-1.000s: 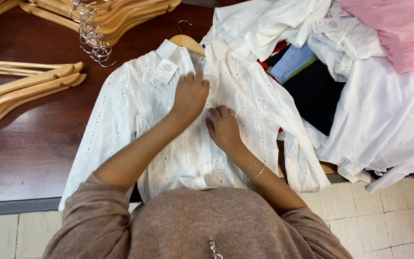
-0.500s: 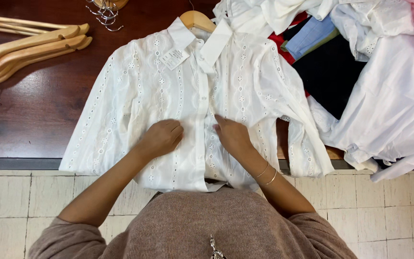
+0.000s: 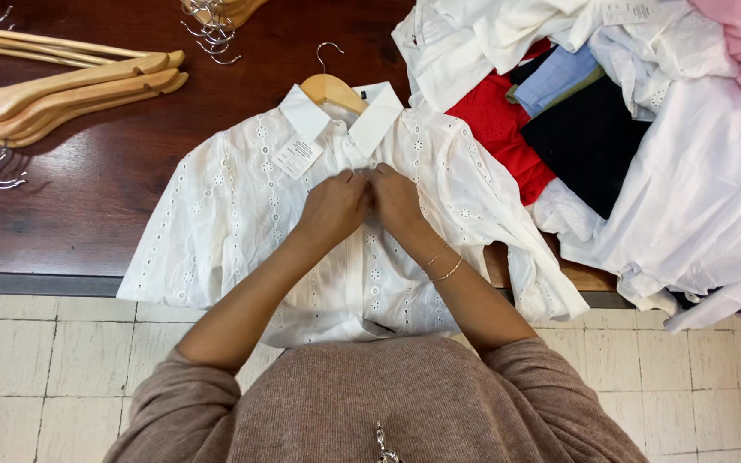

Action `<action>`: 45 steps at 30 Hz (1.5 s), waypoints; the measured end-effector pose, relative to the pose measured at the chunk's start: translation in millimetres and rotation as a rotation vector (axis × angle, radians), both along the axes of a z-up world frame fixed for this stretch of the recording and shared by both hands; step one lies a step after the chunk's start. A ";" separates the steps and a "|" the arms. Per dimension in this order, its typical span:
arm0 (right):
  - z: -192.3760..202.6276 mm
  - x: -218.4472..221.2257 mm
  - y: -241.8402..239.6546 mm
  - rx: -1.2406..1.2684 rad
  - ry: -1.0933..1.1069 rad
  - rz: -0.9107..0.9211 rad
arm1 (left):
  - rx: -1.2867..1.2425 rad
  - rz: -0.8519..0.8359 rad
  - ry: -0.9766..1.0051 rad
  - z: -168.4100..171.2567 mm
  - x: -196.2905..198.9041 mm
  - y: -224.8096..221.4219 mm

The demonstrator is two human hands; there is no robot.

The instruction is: The person picks up shirts from a pile on a table, buttons the top collars, places each shirt onto a wooden hanger, and hangs the hangers on a clothing rack one at a time.

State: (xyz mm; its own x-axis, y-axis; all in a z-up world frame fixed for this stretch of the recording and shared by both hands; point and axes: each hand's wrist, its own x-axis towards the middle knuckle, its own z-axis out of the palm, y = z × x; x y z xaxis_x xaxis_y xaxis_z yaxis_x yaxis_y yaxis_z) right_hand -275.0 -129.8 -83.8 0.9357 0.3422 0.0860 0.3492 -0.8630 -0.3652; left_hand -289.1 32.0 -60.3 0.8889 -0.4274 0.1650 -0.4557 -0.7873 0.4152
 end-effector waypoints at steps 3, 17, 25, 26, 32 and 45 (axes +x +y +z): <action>26.5 3.2 12.0 -0.074 0.043 -0.041 | 0.095 0.144 0.104 -13.5 15.5 -9.4; 5.4 44.0 15.0 0.160 0.349 -0.149 | -0.161 0.183 0.293 -45.5 53.0 22.4; -14.1 42.6 35.9 0.408 0.158 -0.308 | -0.815 0.329 0.346 -45.7 38.1 24.9; -22.0 43.1 35.0 0.582 0.282 -0.354 | -0.767 0.302 0.335 -49.0 38.3 25.2; -25.0 39.5 31.9 0.936 0.549 -0.399 | -0.741 0.360 0.340 -53.4 40.3 26.9; -32.5 36.8 27.3 1.220 0.634 -0.313 | -0.894 0.404 0.583 -54.3 46.5 32.7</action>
State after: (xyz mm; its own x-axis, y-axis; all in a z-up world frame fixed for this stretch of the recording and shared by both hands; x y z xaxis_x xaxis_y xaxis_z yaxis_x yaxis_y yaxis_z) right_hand -238.1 -102.5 -116.3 0.9492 0.1326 -0.2855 -0.2989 0.0957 -0.9495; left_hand -242.6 64.7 -114.7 0.9758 -0.0294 -0.2166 0.2100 -0.1485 0.9664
